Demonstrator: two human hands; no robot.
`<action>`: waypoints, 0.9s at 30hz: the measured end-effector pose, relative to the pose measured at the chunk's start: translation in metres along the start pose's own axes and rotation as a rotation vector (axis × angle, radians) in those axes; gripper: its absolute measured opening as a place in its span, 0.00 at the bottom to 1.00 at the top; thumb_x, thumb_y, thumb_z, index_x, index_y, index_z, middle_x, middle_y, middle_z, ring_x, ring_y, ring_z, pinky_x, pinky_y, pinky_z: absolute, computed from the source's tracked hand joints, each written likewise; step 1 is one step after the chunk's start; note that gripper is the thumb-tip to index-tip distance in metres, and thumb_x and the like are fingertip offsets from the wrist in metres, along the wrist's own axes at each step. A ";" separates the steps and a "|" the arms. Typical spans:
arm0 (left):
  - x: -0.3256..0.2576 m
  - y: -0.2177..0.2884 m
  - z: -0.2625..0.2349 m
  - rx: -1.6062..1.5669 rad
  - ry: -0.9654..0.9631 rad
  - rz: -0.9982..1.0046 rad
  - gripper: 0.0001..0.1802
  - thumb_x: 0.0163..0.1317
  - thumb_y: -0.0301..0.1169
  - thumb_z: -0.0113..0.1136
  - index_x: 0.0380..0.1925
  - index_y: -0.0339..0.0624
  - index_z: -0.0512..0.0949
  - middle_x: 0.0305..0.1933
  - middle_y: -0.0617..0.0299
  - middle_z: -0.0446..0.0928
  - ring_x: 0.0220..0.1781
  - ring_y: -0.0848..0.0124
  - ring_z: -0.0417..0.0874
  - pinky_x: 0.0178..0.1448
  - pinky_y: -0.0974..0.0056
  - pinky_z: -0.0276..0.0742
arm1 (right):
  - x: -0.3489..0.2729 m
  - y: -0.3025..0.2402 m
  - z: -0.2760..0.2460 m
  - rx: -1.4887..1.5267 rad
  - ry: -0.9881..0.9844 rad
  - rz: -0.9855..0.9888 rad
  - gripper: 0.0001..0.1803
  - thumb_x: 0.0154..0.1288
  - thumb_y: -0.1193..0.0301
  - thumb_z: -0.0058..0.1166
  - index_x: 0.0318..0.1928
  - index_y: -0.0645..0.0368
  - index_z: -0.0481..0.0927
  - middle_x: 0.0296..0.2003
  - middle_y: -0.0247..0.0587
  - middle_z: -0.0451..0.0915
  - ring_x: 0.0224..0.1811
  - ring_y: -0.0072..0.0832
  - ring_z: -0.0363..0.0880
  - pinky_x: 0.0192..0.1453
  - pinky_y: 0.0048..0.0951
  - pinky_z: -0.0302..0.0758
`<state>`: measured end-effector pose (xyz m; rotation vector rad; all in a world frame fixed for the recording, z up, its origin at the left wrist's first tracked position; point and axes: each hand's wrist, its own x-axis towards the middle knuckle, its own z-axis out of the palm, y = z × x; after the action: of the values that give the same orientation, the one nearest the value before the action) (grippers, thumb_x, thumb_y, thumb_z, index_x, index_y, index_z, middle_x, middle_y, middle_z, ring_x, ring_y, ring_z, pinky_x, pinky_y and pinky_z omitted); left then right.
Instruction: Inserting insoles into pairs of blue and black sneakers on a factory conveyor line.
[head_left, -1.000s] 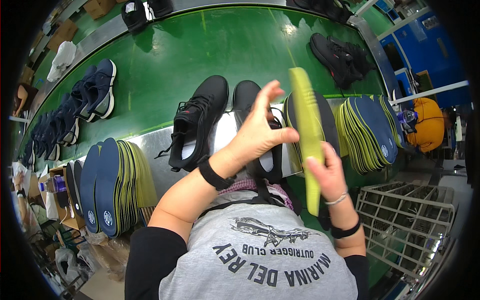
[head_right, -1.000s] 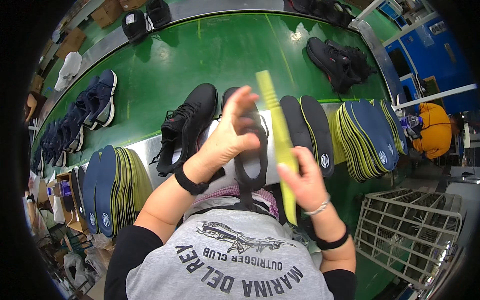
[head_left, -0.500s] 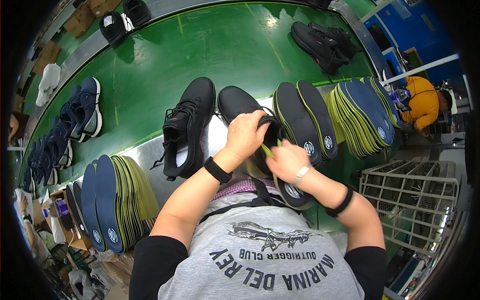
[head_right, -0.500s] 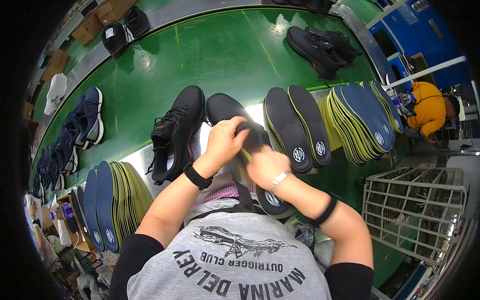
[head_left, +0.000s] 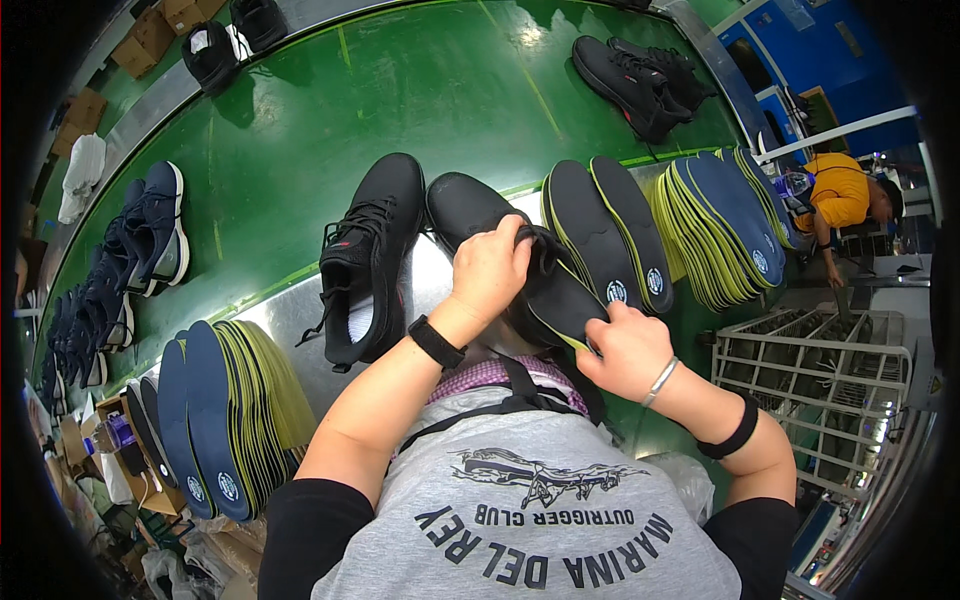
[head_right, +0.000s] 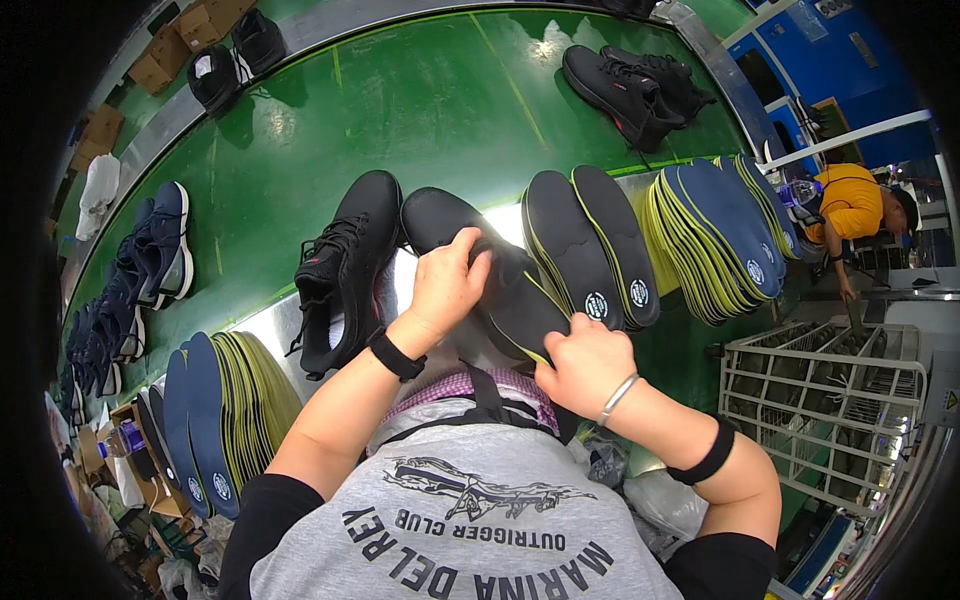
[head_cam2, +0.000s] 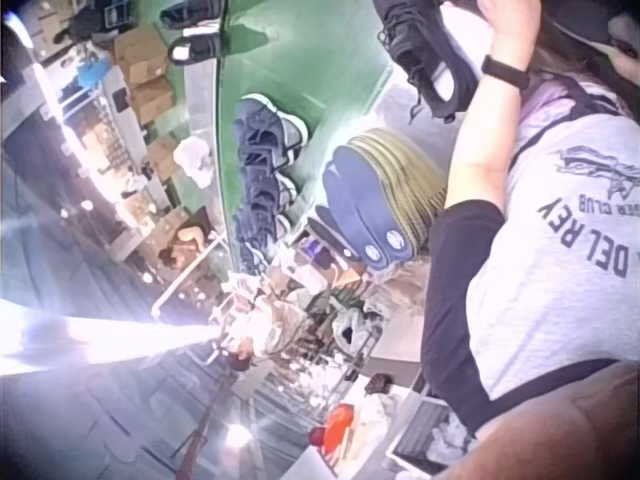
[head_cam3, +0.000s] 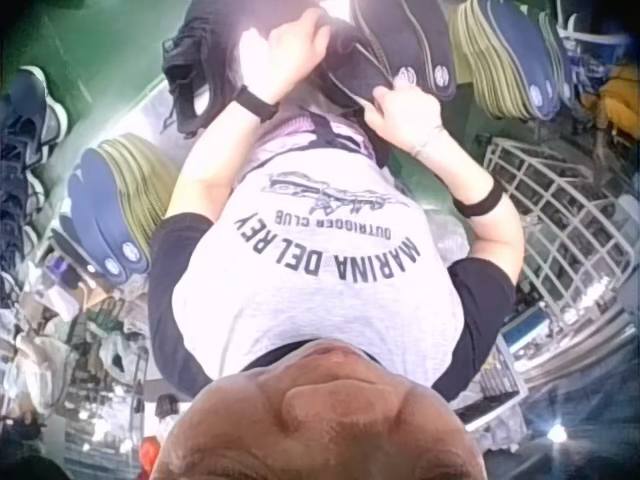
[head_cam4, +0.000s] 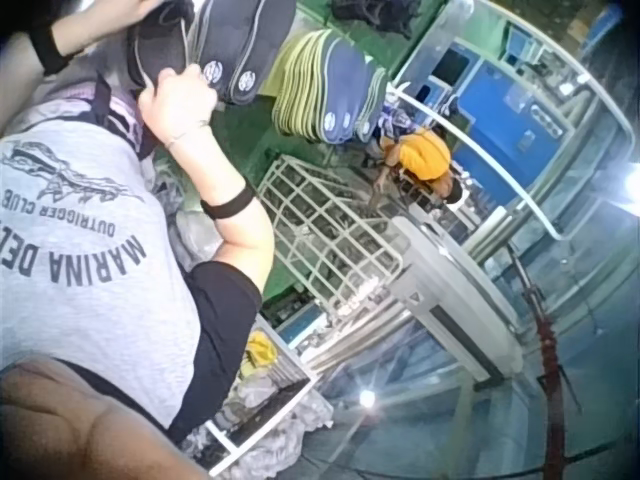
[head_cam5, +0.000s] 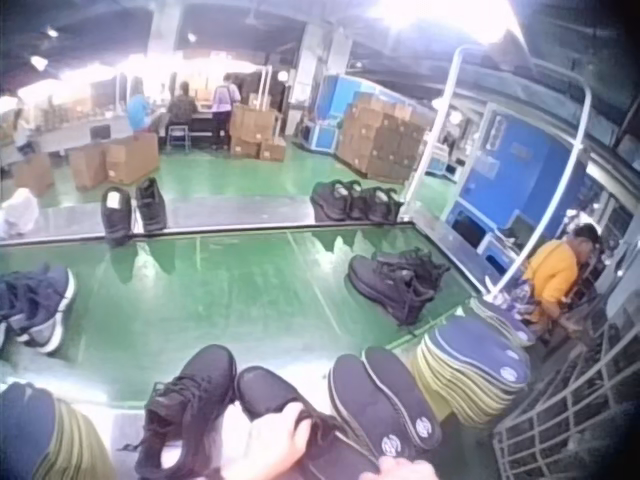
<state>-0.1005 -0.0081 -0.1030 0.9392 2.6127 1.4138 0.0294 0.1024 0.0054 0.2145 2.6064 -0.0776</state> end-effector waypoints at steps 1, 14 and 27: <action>0.000 0.000 0.000 -0.002 -0.001 -0.002 0.09 0.52 0.31 0.53 0.33 0.40 0.70 0.21 0.51 0.75 0.25 0.54 0.77 0.32 0.55 0.72 | 0.005 -0.004 0.004 -0.007 0.076 -0.032 0.13 0.45 0.61 0.51 0.25 0.59 0.76 0.31 0.48 0.71 0.35 0.38 0.74 0.33 0.38 0.71; -0.002 0.000 -0.001 -0.032 -0.017 -0.015 0.12 0.51 0.31 0.54 0.35 0.39 0.70 0.23 0.48 0.75 0.28 0.52 0.77 0.33 0.55 0.71 | 0.098 -0.024 0.047 -0.302 -0.129 -0.185 0.09 0.48 0.71 0.50 0.31 0.61 0.79 0.35 0.49 0.75 0.38 0.37 0.75 0.38 0.32 0.74; -0.004 0.002 0.001 0.011 -0.044 0.033 0.12 0.51 0.30 0.54 0.35 0.38 0.69 0.23 0.48 0.74 0.28 0.52 0.76 0.33 0.54 0.71 | 0.107 -0.018 0.056 -0.154 -0.299 -0.065 0.23 0.51 0.65 0.51 0.45 0.68 0.71 0.49 0.56 0.70 0.51 0.39 0.71 0.51 0.33 0.70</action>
<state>-0.0956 -0.0088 -0.1027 1.0068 2.5886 1.3707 -0.0369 0.0941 -0.0964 0.0579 2.3082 0.0644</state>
